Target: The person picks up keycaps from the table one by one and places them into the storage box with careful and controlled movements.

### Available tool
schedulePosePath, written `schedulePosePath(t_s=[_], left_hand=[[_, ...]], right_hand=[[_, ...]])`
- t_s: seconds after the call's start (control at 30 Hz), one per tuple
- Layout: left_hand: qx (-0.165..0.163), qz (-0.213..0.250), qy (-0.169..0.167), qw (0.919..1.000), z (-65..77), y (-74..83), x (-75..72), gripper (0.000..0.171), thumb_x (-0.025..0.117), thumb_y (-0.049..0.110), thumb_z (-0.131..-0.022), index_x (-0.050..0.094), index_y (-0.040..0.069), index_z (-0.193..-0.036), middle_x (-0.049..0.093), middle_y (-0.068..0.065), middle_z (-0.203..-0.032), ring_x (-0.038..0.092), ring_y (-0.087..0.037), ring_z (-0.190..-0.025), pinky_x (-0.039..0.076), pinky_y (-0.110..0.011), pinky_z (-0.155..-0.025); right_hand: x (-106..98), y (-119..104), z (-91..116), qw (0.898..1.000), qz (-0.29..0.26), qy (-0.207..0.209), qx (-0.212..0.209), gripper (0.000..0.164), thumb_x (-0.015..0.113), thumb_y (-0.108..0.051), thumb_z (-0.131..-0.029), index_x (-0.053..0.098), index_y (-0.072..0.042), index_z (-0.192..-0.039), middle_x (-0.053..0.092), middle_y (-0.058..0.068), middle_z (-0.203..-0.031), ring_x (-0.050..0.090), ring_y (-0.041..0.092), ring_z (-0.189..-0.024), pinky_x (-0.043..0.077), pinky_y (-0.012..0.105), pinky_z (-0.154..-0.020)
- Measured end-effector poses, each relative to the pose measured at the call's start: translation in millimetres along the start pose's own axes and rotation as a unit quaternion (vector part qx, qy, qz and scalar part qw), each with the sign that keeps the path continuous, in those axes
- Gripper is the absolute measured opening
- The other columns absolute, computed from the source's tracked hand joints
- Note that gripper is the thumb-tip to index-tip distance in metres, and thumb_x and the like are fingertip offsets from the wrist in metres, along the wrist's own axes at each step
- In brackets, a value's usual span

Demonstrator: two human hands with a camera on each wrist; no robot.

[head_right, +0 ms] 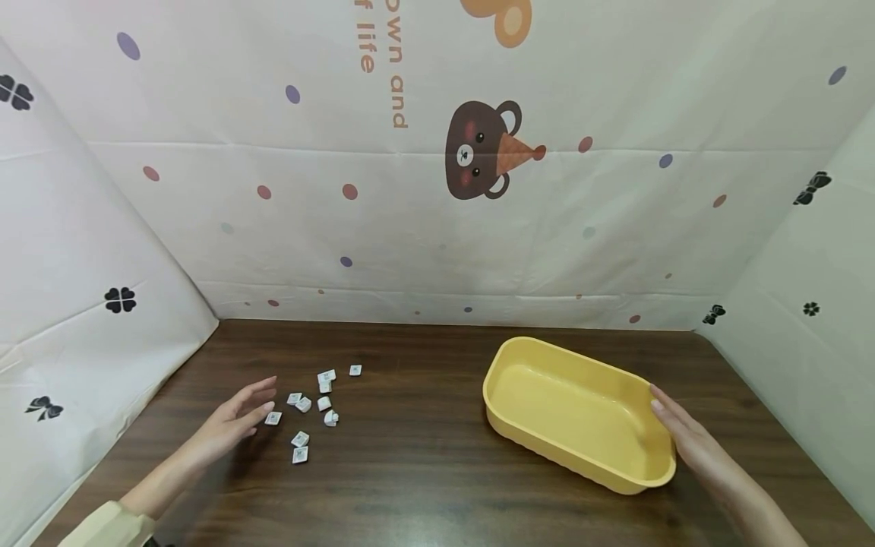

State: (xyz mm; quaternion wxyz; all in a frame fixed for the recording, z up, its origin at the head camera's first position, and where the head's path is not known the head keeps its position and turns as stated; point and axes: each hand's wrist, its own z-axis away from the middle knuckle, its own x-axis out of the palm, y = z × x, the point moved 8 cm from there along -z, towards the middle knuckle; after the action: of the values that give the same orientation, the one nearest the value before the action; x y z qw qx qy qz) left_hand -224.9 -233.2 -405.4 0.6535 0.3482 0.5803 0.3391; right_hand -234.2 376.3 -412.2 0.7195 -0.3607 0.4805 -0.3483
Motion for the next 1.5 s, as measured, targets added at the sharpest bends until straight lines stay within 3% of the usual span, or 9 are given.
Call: schedulePosePath(t_s=[0.1, 0.2, 0.47, 0.6, 0.7, 0.8, 0.87, 0.93, 1.5], left_hand=[[-0.001, -0.001, 0.002, 1.0, -1.8, -2.9, 0.3, 0.052, 0.049, 0.025, -0.095, 0.031, 0.005, -0.139, 0.04, -0.025, -0.133, 0.049, -0.031, -0.108, 0.045, -0.032, -0.074], [0.0, 0.001, 0.004, 1.0, -3.9, -6.1, 1.3, 0.05, 0.051, 0.02, -0.094, 0.034, 0.004, -0.138, 0.041, -0.025, -0.132, 0.051, -0.029, -0.104, 0.047, -0.032, -0.073], [0.01, -0.002, 0.01, 0.9999, -9.9, -9.5, 5.2, 0.045, 0.057, 0.008, -0.088, 0.044, -0.001, -0.13, 0.047, -0.026, -0.124, 0.055, -0.021, -0.085, 0.047, -0.029, -0.066], [0.018, -0.023, 0.009, 0.9995, -11.6, -8.7, 6.0, 0.043, 0.061, 0.006, -0.085, 0.049, -0.003, -0.125, 0.051, -0.025, -0.119, 0.055, -0.019, -0.083, 0.046, -0.027, -0.066], [0.025, -0.036, 0.003, 0.9991, -12.6, -8.9, 6.0, 0.041, 0.063, 0.004, -0.082, 0.052, -0.005, -0.121, 0.054, -0.024, -0.117, 0.056, -0.018, -0.082, 0.046, -0.025, -0.067], [0.038, -0.049, -0.003, 0.9981, -13.3, -8.6, 6.1, 0.038, 0.063, 0.003, -0.081, 0.055, -0.006, -0.117, 0.057, -0.022, -0.114, 0.055, -0.017, -0.079, 0.045, -0.025, -0.066], [0.043, -0.059, -0.005, 0.9973, -13.3, -8.0, 6.5, 0.036, 0.064, 0.003, -0.081, 0.057, -0.005, -0.115, 0.059, -0.02, -0.111, 0.054, -0.016, -0.077, 0.044, -0.024, -0.066], [0.046, -0.069, -0.006, 0.9965, -13.1, -6.8, 7.3, 0.034, 0.065, 0.003, -0.08, 0.059, -0.003, -0.113, 0.061, -0.018, -0.109, 0.053, -0.015, -0.075, 0.043, -0.024, -0.065], [0.071, -0.127, -0.024, 0.9891, -12.4, -1.1, 12.8, 0.019, 0.064, 0.004, -0.078, 0.067, 0.003, -0.097, 0.06, -0.001, -0.083, 0.048, -0.01, -0.066, 0.039, -0.025, -0.058]], right_hand=[[1, 0, 1, 1.0, -0.013, -0.006, 0.002, 0.067, 0.02, -0.04, -0.1, -0.015, -0.001, -0.141, -0.022, 0.03, -0.142, -0.01, 0.049, -0.127, 0.039, 0.033, -0.094], [2, 1, 2, 1.0, -0.011, -0.01, 0.001, 0.066, 0.023, -0.037, -0.101, -0.013, -0.001, -0.142, -0.021, 0.03, -0.142, -0.009, 0.048, -0.127, 0.036, 0.009, -0.068], [1, 6, 2, 0.999, -0.012, -0.023, 0.028, 0.066, 0.029, -0.033, -0.1, -0.014, -0.006, -0.143, -0.023, 0.029, -0.142, 0.003, 0.049, -0.127, 0.042, 0.018, -0.072], [0, 7, 3, 0.999, -0.016, -0.028, 0.032, 0.068, 0.032, -0.032, -0.1, -0.014, -0.008, -0.143, -0.022, 0.03, -0.142, 0.039, 0.005, -0.117, 0.044, 0.023, -0.074], [0, 8, 4, 0.999, -0.028, -0.029, 0.026, 0.068, 0.033, -0.03, -0.1, -0.014, -0.009, -0.143, -0.022, 0.03, -0.142, 0.034, -0.022, -0.089, 0.044, 0.02, -0.074], [2, 7, 4, 0.999, -0.04, -0.03, 0.014, 0.067, 0.033, -0.028, -0.1, -0.015, -0.008, -0.143, -0.024, 0.029, -0.142, 0.035, 0.001, -0.121, 0.041, 0.014, -0.072], [3, 6, 4, 0.999, -0.044, -0.029, 0.009, 0.068, 0.033, -0.028, -0.1, -0.016, -0.009, -0.143, -0.025, 0.028, -0.142, 0.012, 0.027, -0.135, 0.039, 0.011, -0.071], [3, 5, 4, 0.999, -0.046, -0.028, 0.005, 0.068, 0.034, -0.027, -0.1, -0.017, -0.01, -0.142, -0.028, 0.025, -0.142, -0.014, 0.047, -0.127, 0.036, 0.008, -0.07], [9, 5, 4, 0.997, -0.063, -0.049, 0.01, 0.068, 0.032, -0.024, -0.101, -0.021, -0.016, -0.141, -0.032, 0.023, -0.14, -0.013, 0.048, -0.126, 0.038, 0.008, -0.07]])
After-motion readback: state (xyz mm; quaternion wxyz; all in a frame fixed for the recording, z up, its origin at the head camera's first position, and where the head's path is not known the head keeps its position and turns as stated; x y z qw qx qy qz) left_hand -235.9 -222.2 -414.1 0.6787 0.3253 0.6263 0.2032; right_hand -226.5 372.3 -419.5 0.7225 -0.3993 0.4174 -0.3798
